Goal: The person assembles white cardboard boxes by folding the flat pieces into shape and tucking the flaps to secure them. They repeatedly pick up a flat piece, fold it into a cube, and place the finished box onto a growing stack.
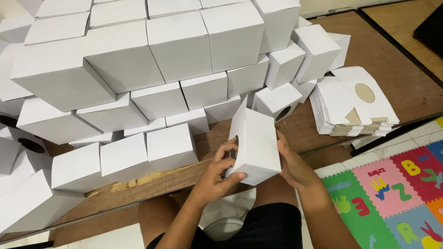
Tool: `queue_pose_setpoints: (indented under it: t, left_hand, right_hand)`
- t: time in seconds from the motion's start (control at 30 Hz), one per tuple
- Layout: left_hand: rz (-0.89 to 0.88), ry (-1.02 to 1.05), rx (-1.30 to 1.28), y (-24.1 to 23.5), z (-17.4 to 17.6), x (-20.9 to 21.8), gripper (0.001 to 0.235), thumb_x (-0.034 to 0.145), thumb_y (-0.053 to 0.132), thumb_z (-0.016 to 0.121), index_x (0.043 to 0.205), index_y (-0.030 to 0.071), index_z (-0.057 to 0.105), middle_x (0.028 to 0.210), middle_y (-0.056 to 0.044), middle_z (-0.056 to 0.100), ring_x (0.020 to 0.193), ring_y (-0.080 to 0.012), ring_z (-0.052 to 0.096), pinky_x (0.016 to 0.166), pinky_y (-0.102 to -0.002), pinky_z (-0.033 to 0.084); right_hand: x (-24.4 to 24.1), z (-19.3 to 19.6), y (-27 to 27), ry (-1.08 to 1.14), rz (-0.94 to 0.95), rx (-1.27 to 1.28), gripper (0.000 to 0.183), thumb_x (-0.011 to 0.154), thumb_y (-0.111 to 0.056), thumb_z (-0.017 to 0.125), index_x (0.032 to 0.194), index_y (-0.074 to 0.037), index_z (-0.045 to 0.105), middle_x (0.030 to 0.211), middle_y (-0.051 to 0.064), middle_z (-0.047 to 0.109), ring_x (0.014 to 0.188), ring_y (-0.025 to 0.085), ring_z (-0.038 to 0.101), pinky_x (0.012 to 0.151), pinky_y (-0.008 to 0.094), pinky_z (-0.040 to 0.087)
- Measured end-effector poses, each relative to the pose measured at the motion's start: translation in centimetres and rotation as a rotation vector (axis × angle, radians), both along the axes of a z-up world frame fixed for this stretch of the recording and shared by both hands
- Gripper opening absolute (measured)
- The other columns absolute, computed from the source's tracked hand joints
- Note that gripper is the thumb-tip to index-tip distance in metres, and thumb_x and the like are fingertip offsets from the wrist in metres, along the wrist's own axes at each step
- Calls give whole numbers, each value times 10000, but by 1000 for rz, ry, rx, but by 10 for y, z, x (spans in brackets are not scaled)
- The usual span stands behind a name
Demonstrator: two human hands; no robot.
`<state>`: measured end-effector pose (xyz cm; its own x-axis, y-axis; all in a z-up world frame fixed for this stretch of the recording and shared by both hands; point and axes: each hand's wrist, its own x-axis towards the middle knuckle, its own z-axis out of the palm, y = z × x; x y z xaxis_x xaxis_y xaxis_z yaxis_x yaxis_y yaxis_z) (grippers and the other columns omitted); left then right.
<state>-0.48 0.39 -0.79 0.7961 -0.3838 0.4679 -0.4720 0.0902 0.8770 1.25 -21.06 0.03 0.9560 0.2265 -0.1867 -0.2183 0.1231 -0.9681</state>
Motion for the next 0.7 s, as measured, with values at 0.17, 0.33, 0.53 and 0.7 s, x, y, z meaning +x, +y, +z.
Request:
queue_pose_setpoints:
  t: [0.17, 0.33, 0.53, 0.7]
  left_hand:
    - [14, -6, 79, 3, 5, 0, 107, 836, 149, 684, 827, 48, 650, 1289, -158, 470, 1372, -441, 271, 1121, -601, 175]
    - [71, 27, 163, 9, 8, 2, 116, 845, 150, 670, 894, 49, 643, 1311, -173, 443, 1346, -461, 290, 1097, -622, 200]
    - [337, 351, -54, 0, -19, -5, 524, 826, -76, 419, 1336, 28, 354, 1292, -189, 411, 1317, -362, 367, 1117, -514, 309]
    - [351, 84, 181, -8, -16, -7, 556, 969, 390, 373, 1430, 95, 279, 1518, -176, 227, 1419, -322, 228, 1126, -515, 214]
  right_hand:
    - [6, -27, -4, -92, 32, 76, 858, 857, -504, 438, 1521, -146, 27, 1485, 280, 210, 1304, 453, 318, 975, 674, 302]
    - [8, -24, 1, -264, -2, 70, 1025, 803, -493, 568, 1511, -122, -74, 1539, 235, 71, 1368, 409, 169, 1031, 654, 205]
    - [10, -8, 23, -574, -234, -419, 1502, 541, -403, 887, 1405, -42, -288, 1461, 389, -24, 1360, 571, 15, 1051, 707, 81]
    - [12, -32, 38, -454, -349, -860, 1551, 455, -529, 895, 1444, -86, -215, 1517, 333, -22, 1421, 456, 27, 1094, 596, 161]
